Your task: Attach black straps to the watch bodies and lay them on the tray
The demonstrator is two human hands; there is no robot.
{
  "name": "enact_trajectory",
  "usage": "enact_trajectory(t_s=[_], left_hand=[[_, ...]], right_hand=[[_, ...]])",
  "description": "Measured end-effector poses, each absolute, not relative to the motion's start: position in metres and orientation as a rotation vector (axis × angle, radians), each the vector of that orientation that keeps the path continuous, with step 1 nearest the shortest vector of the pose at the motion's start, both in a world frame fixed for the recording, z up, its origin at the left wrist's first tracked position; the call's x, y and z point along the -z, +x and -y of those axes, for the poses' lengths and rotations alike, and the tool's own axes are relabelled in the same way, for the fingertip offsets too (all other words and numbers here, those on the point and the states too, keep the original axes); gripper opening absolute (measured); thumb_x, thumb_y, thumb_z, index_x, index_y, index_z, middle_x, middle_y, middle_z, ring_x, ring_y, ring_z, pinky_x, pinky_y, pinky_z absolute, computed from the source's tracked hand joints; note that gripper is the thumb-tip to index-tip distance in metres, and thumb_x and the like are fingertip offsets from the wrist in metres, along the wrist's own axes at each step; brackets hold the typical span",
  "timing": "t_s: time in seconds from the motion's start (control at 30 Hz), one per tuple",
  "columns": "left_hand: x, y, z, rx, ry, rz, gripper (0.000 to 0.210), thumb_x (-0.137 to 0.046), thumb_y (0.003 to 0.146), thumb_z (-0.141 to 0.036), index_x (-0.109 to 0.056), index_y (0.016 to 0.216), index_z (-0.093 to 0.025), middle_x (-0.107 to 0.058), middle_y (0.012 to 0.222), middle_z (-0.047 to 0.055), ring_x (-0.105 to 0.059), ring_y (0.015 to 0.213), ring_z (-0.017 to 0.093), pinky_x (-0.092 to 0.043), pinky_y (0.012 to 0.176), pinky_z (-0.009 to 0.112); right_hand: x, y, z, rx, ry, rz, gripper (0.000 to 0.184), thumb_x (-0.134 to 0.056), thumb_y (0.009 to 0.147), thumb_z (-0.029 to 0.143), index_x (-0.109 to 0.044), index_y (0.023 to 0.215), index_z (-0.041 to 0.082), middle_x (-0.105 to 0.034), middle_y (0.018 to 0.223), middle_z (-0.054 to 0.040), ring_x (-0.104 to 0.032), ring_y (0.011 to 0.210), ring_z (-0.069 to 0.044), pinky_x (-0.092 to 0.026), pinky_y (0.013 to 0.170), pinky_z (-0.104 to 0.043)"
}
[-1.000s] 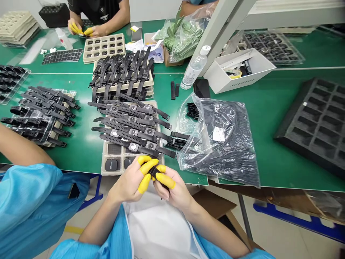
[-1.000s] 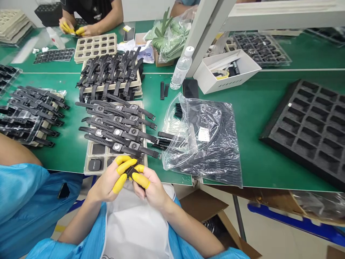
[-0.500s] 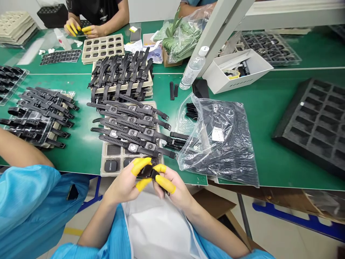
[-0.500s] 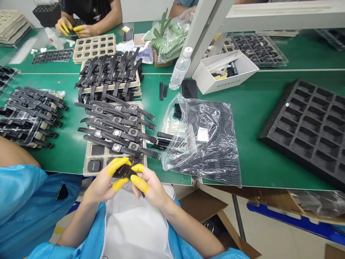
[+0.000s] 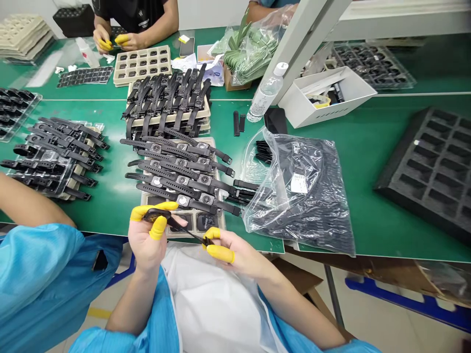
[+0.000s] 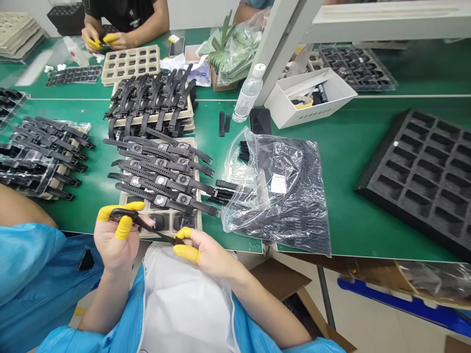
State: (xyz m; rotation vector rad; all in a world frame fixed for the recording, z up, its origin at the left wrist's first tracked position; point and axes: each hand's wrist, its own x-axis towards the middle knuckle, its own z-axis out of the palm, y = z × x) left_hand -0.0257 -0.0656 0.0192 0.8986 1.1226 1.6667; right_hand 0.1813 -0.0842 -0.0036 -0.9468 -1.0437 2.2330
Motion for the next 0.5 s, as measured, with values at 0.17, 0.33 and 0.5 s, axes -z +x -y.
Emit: enact_trajectory(t_s=[0.17,0.33,0.5], left_hand=[[-0.024,-0.039,0.054,-1.789,0.871,-1.247,0.047,-0.091,0.078,-0.043,-0.056,0.1,-0.02,-0.081,0.094,0.002,-0.073,0.054,0.016,-0.064,0.055,0.031],[-0.036,-0.064,0.055,-1.839,0.929,-1.321,0.036,-0.086,0.084,-0.038,-0.064,0.104,-0.019,-0.081,0.1,0.003,-0.072,0.054,0.015,-0.063,0.052,0.027],[-0.022,-0.045,0.08,-1.026,1.627,-1.268,0.037,-0.062,0.098,-0.017,-0.067,0.134,-0.022,-0.077,0.125,0.011,-0.079,0.099,0.023,-0.068,0.086,0.034]], right_hand=[[0.001,0.186,0.077,-2.122,-0.922,1.389,0.026,-0.068,0.095,0.045,-0.068,0.093,0.019,-0.06,0.083,0.0004,-0.048,0.071,-0.013,-0.039,0.062,-0.026],[0.006,0.188,0.082,-2.183,-0.923,1.144,0.026,-0.072,0.093,0.044,-0.059,0.096,0.022,-0.055,0.073,0.005,-0.042,0.054,-0.009,-0.034,0.05,-0.024],[-0.002,0.17,0.09,-2.1,-0.846,0.947,0.035,-0.067,0.096,0.055,-0.056,0.098,0.021,-0.047,0.059,0.0092,-0.033,0.048,-0.009,-0.025,0.046,-0.024]])
